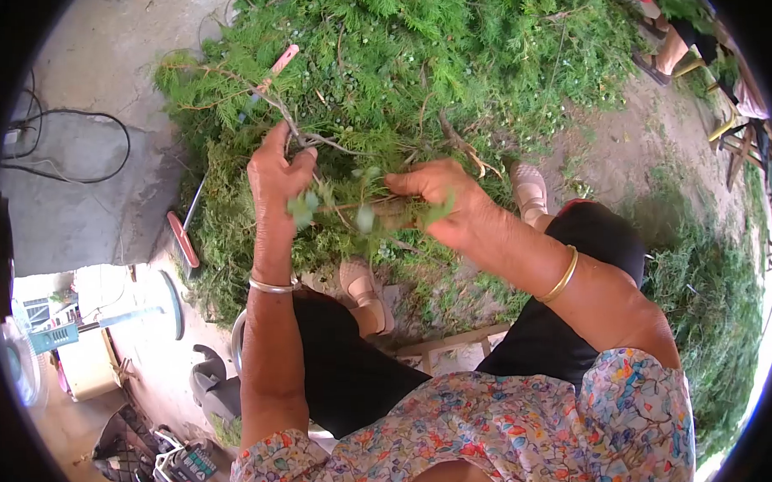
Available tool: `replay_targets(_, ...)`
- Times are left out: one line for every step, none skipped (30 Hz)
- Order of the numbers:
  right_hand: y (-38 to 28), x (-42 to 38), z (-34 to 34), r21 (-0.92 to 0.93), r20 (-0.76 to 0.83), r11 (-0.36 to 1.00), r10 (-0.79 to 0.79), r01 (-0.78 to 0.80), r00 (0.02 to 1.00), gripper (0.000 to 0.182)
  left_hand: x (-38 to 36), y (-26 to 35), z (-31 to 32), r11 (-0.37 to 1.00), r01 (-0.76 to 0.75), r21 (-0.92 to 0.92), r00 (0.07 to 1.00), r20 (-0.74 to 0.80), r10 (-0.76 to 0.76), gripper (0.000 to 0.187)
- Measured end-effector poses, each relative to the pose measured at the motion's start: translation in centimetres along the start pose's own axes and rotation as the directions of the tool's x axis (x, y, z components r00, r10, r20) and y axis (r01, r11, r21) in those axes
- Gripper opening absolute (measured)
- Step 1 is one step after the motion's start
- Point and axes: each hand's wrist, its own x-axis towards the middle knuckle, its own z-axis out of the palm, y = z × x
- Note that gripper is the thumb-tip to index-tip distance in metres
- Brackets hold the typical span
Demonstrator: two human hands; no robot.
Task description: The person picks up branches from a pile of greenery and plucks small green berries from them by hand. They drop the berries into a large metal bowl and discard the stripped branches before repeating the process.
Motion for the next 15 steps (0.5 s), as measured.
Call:
replay_targets(-0.3, 0.1, 0.1, 0.003, 0.000, 1.000, 0.001, -0.001, 1.000, 0.011, 0.2, 0.3, -0.2, 1.000, 0.004, 0.007, 0.997, -0.083, -0.003, 0.035)
replay_targets(-0.6, 0.1, 0.1, -0.097, 0.018, 0.995, -0.011, 0.012, 1.000, 0.010, 0.4, 0.5, -0.2, 1.000, 0.007, 0.013, 0.986, -0.165, -0.004, 0.036)
replay_targets(-0.9, 0.1, 0.1, -0.197, 0.036, 0.980, -0.021, 0.028, 0.999, 0.009, 0.3, 0.1, -0.4, 1.000, 0.005, 0.012, 0.987, -0.163, -0.003, 0.036)
replay_targets(-1.1, 0.5, -0.1, -0.197, 0.034, 0.980, -0.022, 0.028, 0.999, 0.009, 0.3, -0.5, -0.6, 0.997, -0.008, 0.077, 0.968, -0.248, 0.027, 0.039)
replay_targets(-1.0, 1.0, -0.5, -0.195, 0.023, 0.978, -0.068, 0.071, 0.997, 0.010, 0.2, -0.8, -0.7, 0.990, -0.016, 0.141, 0.942, -0.329, 0.062, 0.042)
replay_targets(-1.1, 1.3, -0.7, -0.193, 0.014, 0.974, -0.114, 0.114, 0.993, 0.011, -0.2, 0.1, -0.9, 0.996, -0.006, 0.094, 0.923, -0.382, 0.041, 0.035)
replay_targets(-1.4, 1.3, -0.6, -0.193, 0.013, 0.974, -0.114, 0.114, 0.993, 0.011, -0.6, 0.9, -1.2, 0.996, -0.006, 0.093, 0.923, -0.381, 0.041, 0.035)
replay_targets(-1.7, 1.1, -0.4, -0.150, 0.008, 0.984, -0.098, 0.098, 0.995, 0.012, -1.0, 1.6, -1.5, 0.994, -0.077, -0.083, 0.959, -0.279, 0.051, 0.030)
replay_targets(-1.8, 1.1, -0.3, -0.107, 0.003, 0.991, -0.080, 0.080, 0.997, 0.013, -1.5, 2.0, -1.6, 0.957, -0.124, -0.263, 0.981, -0.177, 0.078, 0.024)
replay_targets(-1.9, 1.3, -0.4, -0.108, 0.002, 0.991, -0.078, 0.077, 0.997, 0.013, -2.1, 2.3, -1.2, 0.944, -0.015, -0.330, 0.996, -0.088, -0.014, 0.016)
replay_targets(-2.0, 1.5, -0.6, -0.109, 0.001, 0.990, -0.085, 0.084, 0.996, 0.014, -2.5, 2.7, -0.9, 0.944, -0.010, -0.331, 0.996, -0.088, -0.020, 0.016)
replay_targets(-1.9, 1.6, -0.6, -0.110, 0.002, 0.990, -0.092, 0.092, 0.996, 0.015, -2.8, 3.1, -0.7, 0.881, 0.148, -0.449, 0.989, 0.095, -0.117, 0.017)
replay_targets(-1.9, 1.4, -0.5, -0.114, 0.002, 0.990, -0.088, 0.088, 0.996, 0.015, -3.0, 3.3, -0.5, 0.789, 0.314, -0.529, 0.941, 0.283, -0.185, 0.018)
replay_targets(-2.1, 1.2, -0.2, -0.133, -0.009, 0.987, -0.089, 0.087, 0.996, 0.015, -3.0, 3.3, -0.1, 0.787, 0.315, -0.531, 0.941, 0.281, -0.187, 0.018)
replay_targets(-2.2, 1.1, -0.1, -0.152, -0.020, 0.985, -0.089, 0.085, 0.996, 0.015, -3.0, 3.2, 0.4, 0.741, 0.352, -0.572, 0.921, 0.351, -0.166, 0.021)
